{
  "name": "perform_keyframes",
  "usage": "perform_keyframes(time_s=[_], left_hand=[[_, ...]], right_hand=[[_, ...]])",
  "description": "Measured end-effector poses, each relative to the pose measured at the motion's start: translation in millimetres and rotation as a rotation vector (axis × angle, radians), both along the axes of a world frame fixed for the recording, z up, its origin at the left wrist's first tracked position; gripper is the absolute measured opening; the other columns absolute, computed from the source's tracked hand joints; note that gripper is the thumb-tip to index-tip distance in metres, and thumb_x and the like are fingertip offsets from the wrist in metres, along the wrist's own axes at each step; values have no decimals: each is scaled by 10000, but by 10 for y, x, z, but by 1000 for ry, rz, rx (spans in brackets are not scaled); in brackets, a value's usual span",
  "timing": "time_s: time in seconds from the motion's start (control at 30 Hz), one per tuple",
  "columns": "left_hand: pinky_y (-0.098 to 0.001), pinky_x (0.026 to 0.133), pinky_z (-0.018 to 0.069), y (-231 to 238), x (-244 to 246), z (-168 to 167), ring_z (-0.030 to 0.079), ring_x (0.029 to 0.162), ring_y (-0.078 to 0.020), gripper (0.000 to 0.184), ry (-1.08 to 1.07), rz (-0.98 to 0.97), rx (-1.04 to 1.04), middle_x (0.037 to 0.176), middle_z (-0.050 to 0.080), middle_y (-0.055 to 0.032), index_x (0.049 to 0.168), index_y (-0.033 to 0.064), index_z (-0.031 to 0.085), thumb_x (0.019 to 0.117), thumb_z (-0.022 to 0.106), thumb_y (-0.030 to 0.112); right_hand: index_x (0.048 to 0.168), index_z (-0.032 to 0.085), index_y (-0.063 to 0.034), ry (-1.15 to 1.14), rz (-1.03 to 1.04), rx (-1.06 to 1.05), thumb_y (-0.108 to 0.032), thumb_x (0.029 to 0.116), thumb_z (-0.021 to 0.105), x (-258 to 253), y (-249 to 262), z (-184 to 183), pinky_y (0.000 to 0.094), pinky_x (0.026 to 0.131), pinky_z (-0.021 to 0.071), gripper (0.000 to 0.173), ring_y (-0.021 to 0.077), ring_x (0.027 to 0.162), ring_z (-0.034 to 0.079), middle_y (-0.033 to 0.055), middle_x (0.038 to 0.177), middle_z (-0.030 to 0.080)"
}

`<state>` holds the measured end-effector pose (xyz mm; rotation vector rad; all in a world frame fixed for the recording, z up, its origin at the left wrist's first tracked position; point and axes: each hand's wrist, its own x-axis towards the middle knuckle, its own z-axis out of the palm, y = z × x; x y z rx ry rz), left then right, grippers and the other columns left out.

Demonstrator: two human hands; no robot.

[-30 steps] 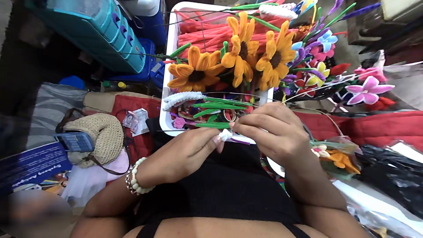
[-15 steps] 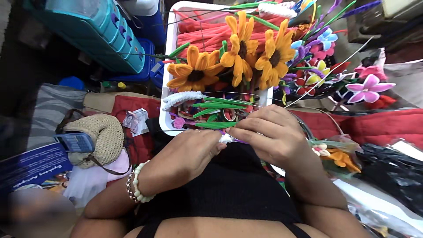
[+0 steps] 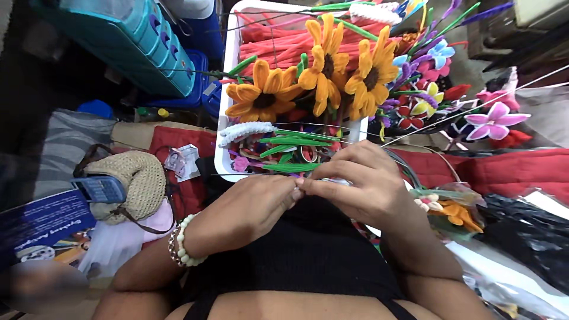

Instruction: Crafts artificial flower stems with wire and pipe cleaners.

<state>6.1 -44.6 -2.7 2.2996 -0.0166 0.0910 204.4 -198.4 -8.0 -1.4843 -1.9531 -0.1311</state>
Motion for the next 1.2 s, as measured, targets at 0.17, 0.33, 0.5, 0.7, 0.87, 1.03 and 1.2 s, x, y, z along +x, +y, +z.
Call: perform_keyframes(time_s=[0.17, 0.33, 0.5, 0.7, 0.87, 1.03, 1.2], left_hand=[[-272, 687, 496, 24, -7, 19, 576, 746, -101, 351, 3, -19, 0, 806, 578, -12, 991, 82, 611, 1129, 342, 261], [-271, 696, 497, 39, -4, 24, 582, 753, -94, 347, 1, -57, -20, 801, 586, 0, 969, 89, 619, 1123, 347, 240], [-265, 708, 503, 44, -2, 21, 598, 777, -78, 349, 27, -80, -55, 835, 612, 9, 1001, 97, 630, 1125, 336, 238], [-141, 666, 451, 121, 1, -8, 529, 722, 32, 358, 68, -118, -356, 793, 578, 53, 939, 86, 635, 1125, 380, 253], [-118, 625, 424, 97, 27, -21, 501, 684, 43, 360, 25, -96, -423, 763, 561, 56, 930, 66, 635, 1125, 391, 246], [-162, 662, 454, 50, 7, -8, 531, 721, 6, 354, 9, -40, -285, 795, 574, 39, 969, 86, 641, 1128, 377, 261], [-225, 676, 477, -5, 4, -2, 553, 738, -59, 345, -1, -16, -121, 804, 570, 3, 986, 84, 616, 1129, 359, 265]], right_hand=[[1087, 771, -124, -39, 16, 24, -48, 1009, 612, 32, 5, 34, 324, 729, 475, 193, 180, 795, 647, 52, 881, 746], [1012, 739, -97, -73, 42, -14, -38, 1017, 577, 49, 13, 30, 334, 662, 466, 173, 196, 700, 626, 73, 779, 695], [1030, 716, -68, -83, 78, -1, -44, 1022, 571, 71, -1, 5, 325, 579, 461, 147, 199, 633, 607, 90, 749, 667], [1058, 721, -71, -131, 87, 71, -43, 1018, 586, 68, -18, 53, 342, 759, 499, 143, 189, 757, 636, 87, 866, 707], [1058, 727, -62, -155, 64, 154, -25, 1003, 604, 65, -43, 35, 330, 765, 502, 140, 197, 825, 640, 85, 944, 725], [1053, 723, -71, -116, 26, 136, -35, 1018, 585, 54, -42, -8, 328, 755, 526, 147, 191, 808, 668, 74, 906, 736], [1034, 739, -80, -64, 10, 111, -47, 1013, 597, 70, -28, -43, 314, 750, 519, 147, 165, 785, 681, 67, 896, 755]])
